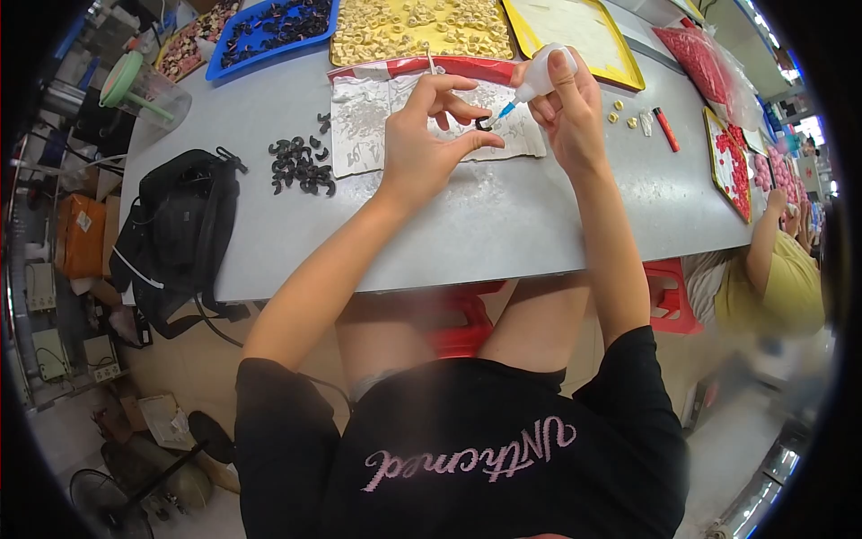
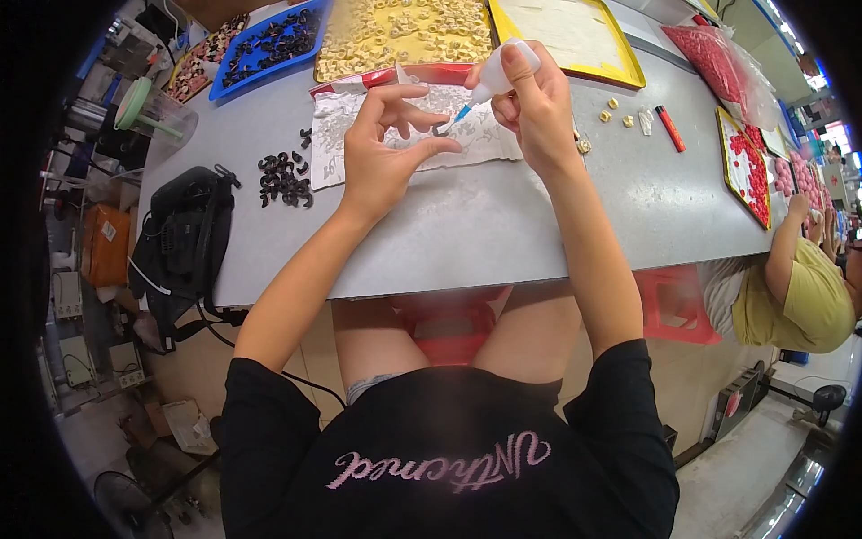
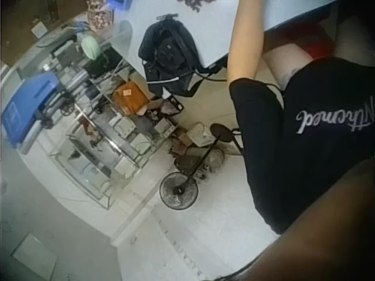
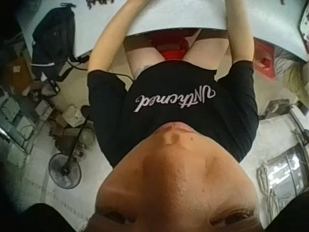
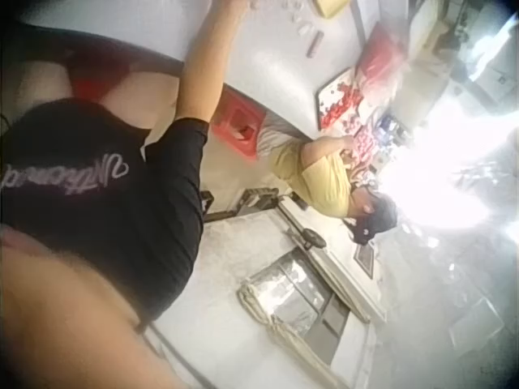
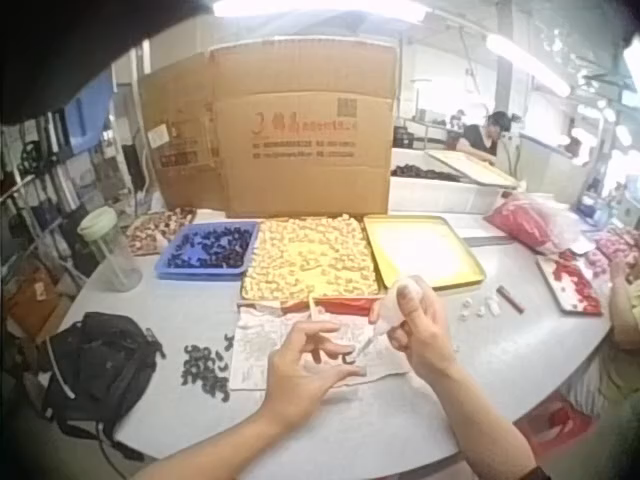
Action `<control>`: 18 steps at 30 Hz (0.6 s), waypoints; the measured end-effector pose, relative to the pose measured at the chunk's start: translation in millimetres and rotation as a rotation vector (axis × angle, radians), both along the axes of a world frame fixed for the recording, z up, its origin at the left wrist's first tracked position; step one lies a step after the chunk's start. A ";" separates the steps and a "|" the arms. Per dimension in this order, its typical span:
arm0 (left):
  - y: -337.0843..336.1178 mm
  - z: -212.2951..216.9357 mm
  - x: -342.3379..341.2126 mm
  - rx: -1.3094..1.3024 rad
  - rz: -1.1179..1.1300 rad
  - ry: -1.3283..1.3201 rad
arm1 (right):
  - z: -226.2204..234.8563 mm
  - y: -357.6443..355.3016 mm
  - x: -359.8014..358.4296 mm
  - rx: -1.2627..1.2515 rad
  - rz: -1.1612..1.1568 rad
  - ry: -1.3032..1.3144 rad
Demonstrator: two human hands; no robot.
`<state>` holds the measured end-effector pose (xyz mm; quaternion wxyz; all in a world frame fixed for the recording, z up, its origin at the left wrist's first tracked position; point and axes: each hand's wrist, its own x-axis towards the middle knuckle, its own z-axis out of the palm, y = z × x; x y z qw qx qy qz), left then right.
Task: Assemble small plastic components and gold rings using glue.
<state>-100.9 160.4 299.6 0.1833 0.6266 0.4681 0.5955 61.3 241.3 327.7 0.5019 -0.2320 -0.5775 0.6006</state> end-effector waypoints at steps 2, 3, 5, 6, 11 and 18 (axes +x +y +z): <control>0.0 -0.1 -0.3 0.001 0.000 0.005 | 0.5 -1.0 -1.1 0.005 0.003 -0.005; 0.4 -0.6 0.4 0.005 -0.005 0.002 | 0.9 -1.7 -0.6 0.011 0.001 -0.012; 1.1 -0.7 2.0 0.010 -0.012 -0.002 | 1.7 -2.4 0.5 0.011 0.001 -0.016; 0.4 -0.8 1.5 0.009 -0.011 -0.001 | 1.2 -2.7 -0.3 0.010 0.007 -0.015; -0.4 -1.9 1.2 0.002 -0.008 0.008 | 3.4 -2.7 2.1 0.012 -0.009 -0.024; -0.8 -0.8 1.8 -0.034 -0.012 0.010 | 2.0 -1.2 1.3 0.052 -0.034 -0.014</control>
